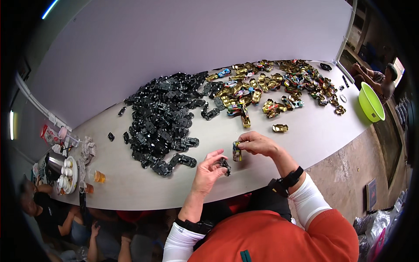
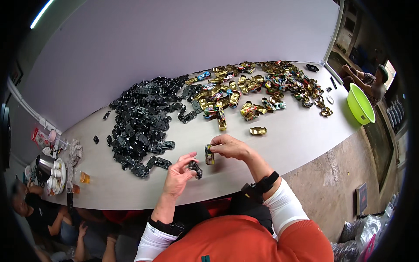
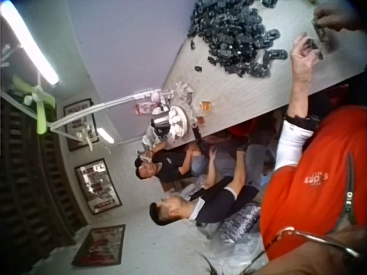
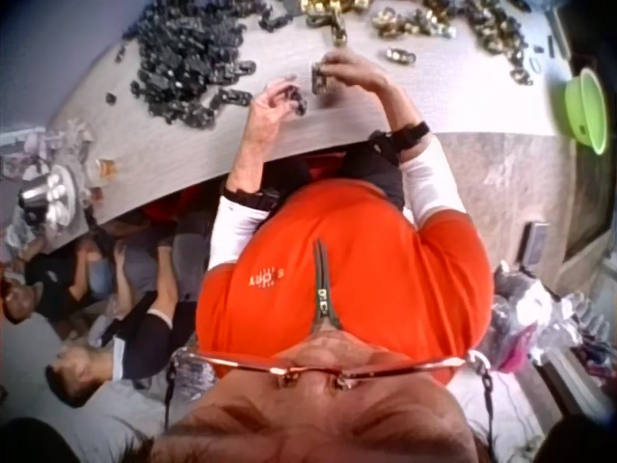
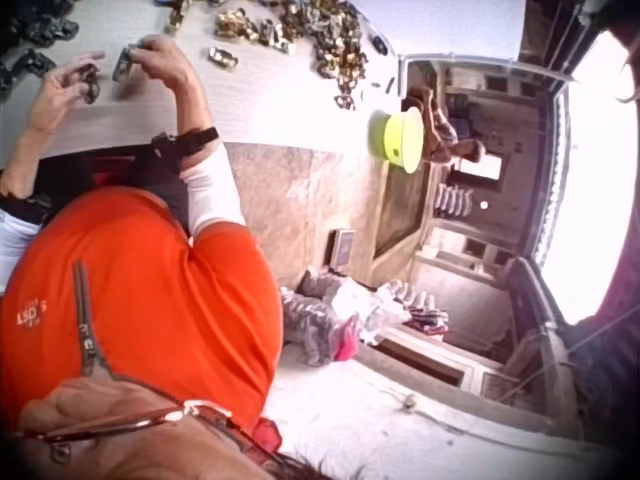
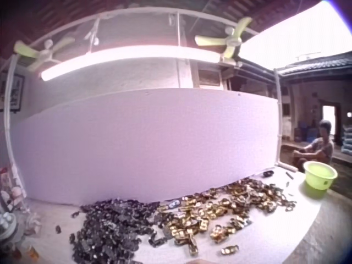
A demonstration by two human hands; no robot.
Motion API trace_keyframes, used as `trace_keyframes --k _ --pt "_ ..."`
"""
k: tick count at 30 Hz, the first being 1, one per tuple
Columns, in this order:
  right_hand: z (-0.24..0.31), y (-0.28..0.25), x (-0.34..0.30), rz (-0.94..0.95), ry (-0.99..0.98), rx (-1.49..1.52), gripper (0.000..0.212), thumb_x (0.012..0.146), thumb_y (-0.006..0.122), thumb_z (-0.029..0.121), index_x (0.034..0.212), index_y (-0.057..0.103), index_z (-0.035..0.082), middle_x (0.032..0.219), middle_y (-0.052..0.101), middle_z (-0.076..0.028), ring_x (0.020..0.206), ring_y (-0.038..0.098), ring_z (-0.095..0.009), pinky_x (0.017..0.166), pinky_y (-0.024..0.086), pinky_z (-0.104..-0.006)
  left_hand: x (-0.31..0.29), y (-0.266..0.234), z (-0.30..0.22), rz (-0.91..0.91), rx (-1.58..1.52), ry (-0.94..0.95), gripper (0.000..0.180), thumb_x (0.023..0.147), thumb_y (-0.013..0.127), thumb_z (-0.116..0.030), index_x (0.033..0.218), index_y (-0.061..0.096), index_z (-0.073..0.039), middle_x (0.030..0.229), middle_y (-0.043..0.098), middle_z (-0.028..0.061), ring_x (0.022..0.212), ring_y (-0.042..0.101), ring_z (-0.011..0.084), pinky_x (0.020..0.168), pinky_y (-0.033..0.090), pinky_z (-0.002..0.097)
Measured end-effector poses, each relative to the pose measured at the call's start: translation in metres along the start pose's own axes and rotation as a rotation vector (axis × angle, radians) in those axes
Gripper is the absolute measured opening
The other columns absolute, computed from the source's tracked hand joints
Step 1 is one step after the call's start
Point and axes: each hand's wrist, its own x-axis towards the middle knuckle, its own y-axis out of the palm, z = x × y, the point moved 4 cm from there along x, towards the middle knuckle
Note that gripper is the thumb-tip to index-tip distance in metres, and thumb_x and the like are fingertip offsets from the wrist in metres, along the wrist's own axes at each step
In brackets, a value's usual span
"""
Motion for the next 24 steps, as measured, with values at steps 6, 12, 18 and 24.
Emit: trace_keyframes --k 6,12,18,24 --pt "-0.005 -0.032 0.023 -0.097 -0.060 -0.866 0.034 0.077 0.064 0.030 0.091 0.061 -0.001 0.081 0.063 -0.018 0.077 0.059 -0.032 0.069 0.045 -0.0404 -0.002 -0.020 0.018 0.010 -0.686 -0.141 0.035 0.080 0.066 -0.014 0.110 0.054 -0.002 0.100 0.060 0.0116 0.084 0.059 0.0184 0.062 0.048 0.0274" --pt "0.019 -0.019 -0.003 -0.501 -0.006 -0.900 0.046 0.067 0.073 0.040 0.079 0.060 -0.002 0.077 0.062 -0.020 0.078 0.061 -0.035 0.068 0.048 -0.0424 -0.009 -0.020 0.020 0.042 -0.734 -0.086 0.040 0.077 0.068 -0.011 0.113 0.052 -0.002 0.103 0.059 0.0145 0.083 0.059 0.0185 0.058 0.048 0.0247" --pt "0.014 0.007 -0.040 -0.436 -0.024 -1.013 0.064 0.059 0.075 0.051 0.078 0.057 -0.007 0.072 0.060 -0.022 0.073 0.060 -0.038 0.065 0.047 -0.0436 -0.014 -0.015 0.013 -0.007 -0.616 0.000 0.037 0.076 0.068 -0.004 0.111 0.054 0.001 0.104 0.059 0.0178 0.082 0.059 0.0187 0.059 0.049 0.0238" --pt "0.003 0.010 -0.038 -0.444 -0.036 -1.071 0.044 0.069 0.073 0.036 0.077 0.059 -0.005 0.072 0.062 -0.019 0.070 0.062 -0.033 0.064 0.049 -0.0389 -0.015 -0.011 0.014 0.016 -0.611 0.025 0.038 0.076 0.068 -0.004 0.110 0.054 0.002 0.102 0.060 0.0178 0.084 0.060 0.0198 0.060 0.051 0.0243"
